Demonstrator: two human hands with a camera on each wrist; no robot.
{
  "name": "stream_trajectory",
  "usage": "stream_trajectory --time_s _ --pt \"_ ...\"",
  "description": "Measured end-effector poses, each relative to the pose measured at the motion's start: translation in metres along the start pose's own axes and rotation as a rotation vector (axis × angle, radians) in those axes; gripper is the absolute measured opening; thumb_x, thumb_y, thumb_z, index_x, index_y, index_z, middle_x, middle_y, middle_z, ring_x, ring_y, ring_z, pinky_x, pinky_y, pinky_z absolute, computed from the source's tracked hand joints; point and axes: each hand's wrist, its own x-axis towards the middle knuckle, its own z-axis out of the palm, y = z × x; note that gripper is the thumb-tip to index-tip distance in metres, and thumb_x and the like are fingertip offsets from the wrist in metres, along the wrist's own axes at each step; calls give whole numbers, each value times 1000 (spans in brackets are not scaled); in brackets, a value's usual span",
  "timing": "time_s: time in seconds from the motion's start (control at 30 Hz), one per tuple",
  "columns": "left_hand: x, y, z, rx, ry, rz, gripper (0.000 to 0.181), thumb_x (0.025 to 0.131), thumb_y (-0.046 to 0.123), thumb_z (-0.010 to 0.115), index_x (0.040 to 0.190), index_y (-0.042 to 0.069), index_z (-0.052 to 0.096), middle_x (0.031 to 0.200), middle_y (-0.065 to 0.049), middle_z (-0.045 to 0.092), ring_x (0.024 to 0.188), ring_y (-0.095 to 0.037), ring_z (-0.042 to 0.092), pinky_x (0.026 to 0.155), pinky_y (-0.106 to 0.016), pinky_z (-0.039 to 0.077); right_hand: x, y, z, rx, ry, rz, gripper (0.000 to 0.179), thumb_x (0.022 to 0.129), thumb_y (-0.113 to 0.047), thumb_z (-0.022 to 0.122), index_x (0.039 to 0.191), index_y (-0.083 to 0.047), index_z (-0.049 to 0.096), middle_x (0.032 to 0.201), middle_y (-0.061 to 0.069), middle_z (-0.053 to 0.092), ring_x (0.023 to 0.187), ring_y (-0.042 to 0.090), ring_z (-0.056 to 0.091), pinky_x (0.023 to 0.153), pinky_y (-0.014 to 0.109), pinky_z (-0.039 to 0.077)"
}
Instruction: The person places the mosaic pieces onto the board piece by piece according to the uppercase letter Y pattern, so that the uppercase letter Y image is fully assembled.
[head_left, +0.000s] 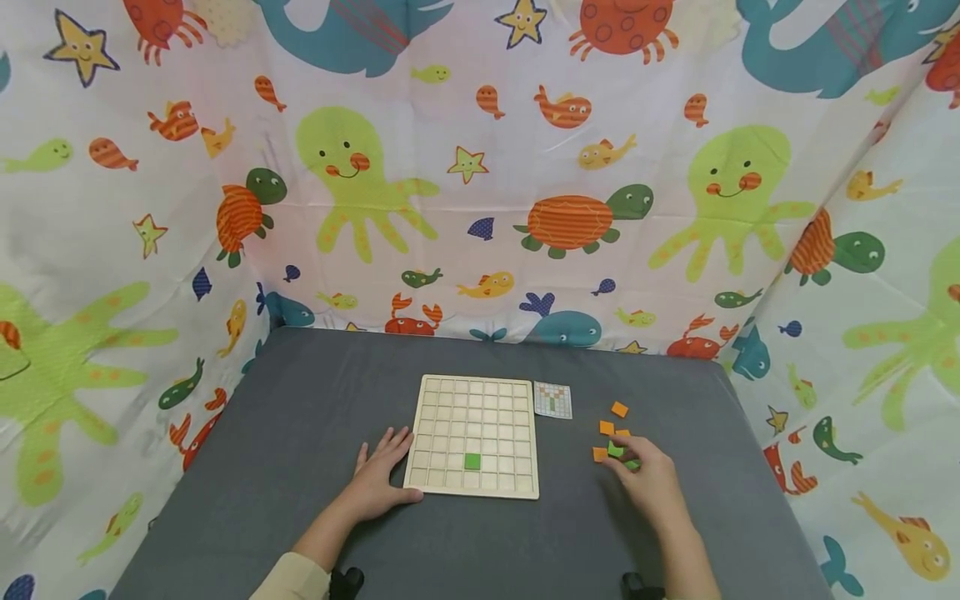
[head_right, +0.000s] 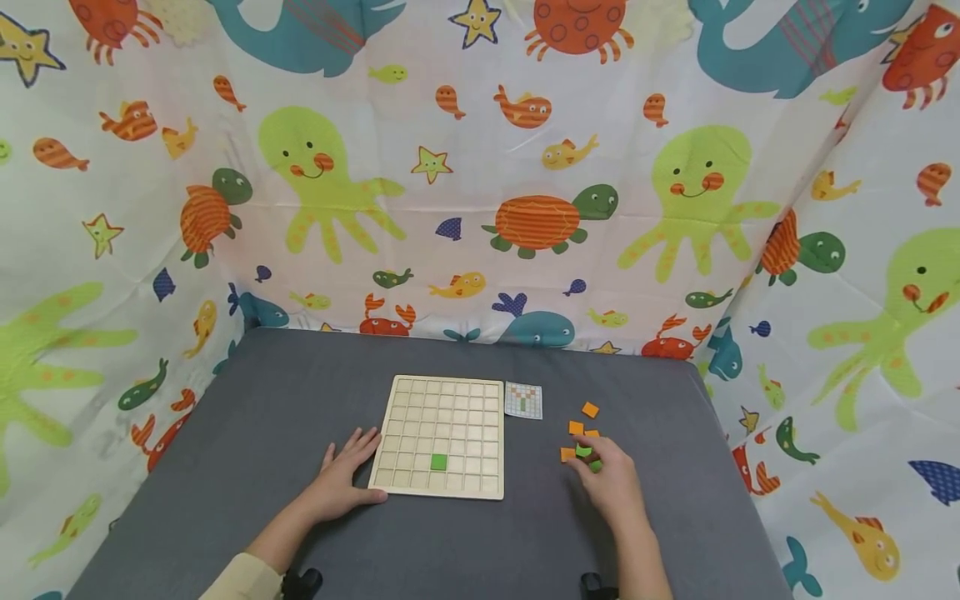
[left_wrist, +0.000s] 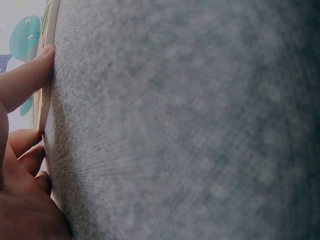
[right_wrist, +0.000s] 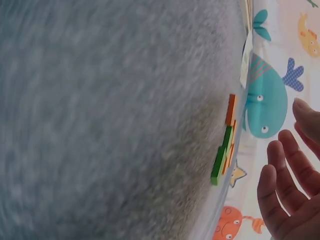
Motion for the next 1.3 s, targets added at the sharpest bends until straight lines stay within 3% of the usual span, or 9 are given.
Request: stream_trajectory --time_s 0.37,0.6,0.97,1.3 --pt "0 1 -1 -1 5 6 104 75 45 88 159 15 35 167 -6 27 157 -33 11 120 -68 -3 -1 19 -10 -35 -44 105 48 83 -14 84 127 -4 68 118 17 69 98 34 69 82 53 57" --pt "0 2 -1 -7 6 11 104 75 44 88 159 14 35 167 -6 27 157 -33 12 120 -67 -4 -2 30 -15 -90 -113 200 50 85 -16 81 131 -4 65 122 20 65 101 33 64 84 55 52" --pt "0 2 -2 -1 6 2 104 75 44 88 159 14 35 167 -6 27 157 -34 12 120 -67 -4 0 41 -18 -97 -189 318 53 86 -15 80 133 2 61 130 28 60 114 43 61 94 60 49" --pt "-1 2 -3 -13 9 13 104 75 44 88 158 13 35 167 -7 27 157 -34 12 120 -67 -4 1 42 -13 -107 -232 257 47 85 -19 82 125 1 67 122 23 64 107 38 63 90 57 51"
